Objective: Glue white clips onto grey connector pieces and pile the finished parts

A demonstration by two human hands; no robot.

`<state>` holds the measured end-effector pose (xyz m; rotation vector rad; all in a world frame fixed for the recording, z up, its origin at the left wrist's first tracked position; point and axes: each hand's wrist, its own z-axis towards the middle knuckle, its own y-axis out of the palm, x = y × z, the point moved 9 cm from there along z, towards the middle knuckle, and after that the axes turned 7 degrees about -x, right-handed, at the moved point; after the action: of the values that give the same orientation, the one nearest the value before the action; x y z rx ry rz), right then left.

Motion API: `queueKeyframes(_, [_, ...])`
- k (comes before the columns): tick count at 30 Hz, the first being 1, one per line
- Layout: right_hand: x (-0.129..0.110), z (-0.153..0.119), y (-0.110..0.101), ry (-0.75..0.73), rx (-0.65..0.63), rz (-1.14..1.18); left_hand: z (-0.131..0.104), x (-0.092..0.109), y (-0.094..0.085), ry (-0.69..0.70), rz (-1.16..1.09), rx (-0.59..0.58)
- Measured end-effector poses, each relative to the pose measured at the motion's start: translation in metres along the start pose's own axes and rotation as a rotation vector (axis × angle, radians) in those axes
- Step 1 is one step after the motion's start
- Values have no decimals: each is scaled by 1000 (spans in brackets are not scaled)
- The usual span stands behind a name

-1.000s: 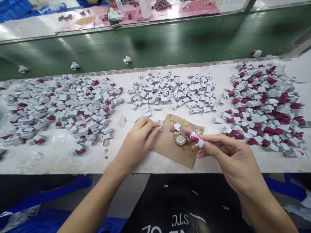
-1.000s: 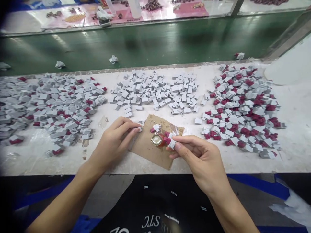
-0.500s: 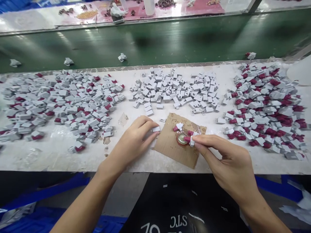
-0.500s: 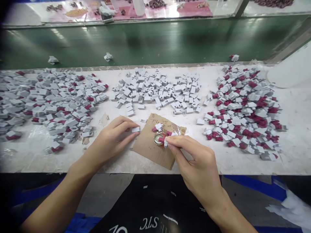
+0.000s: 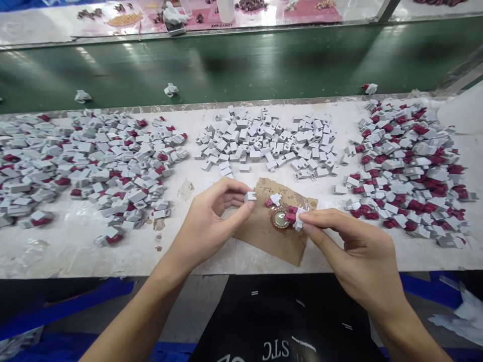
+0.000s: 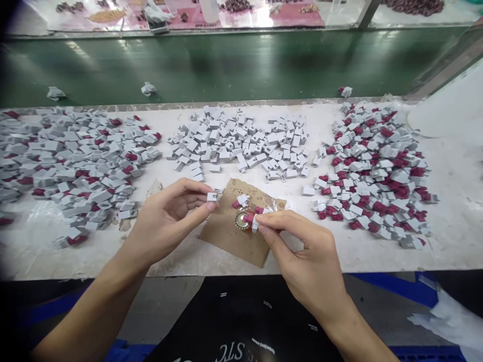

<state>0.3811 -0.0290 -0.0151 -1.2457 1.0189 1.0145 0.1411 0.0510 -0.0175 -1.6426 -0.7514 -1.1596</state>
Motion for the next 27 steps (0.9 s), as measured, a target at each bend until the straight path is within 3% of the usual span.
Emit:
queueKeyframes(5, [19, 15, -12, 124, 84, 367, 16, 16, 38, -65, -328, -144])
queueKeyframes(10, [21, 32, -9, 159, 62, 658, 29, 36, 66, -46, -543, -245])
queueKeyframes(14, [19, 34, -10, 98, 69, 671, 32, 42, 76, -51, -629, -301])
queueKeyframes(19, [24, 31, -11, 88, 70, 651, 32, 45, 77, -25, -624, -297])
queueKeyframes(27, [0, 37, -23, -24, -6, 352, 34, 50, 74, 27, -485, -317])
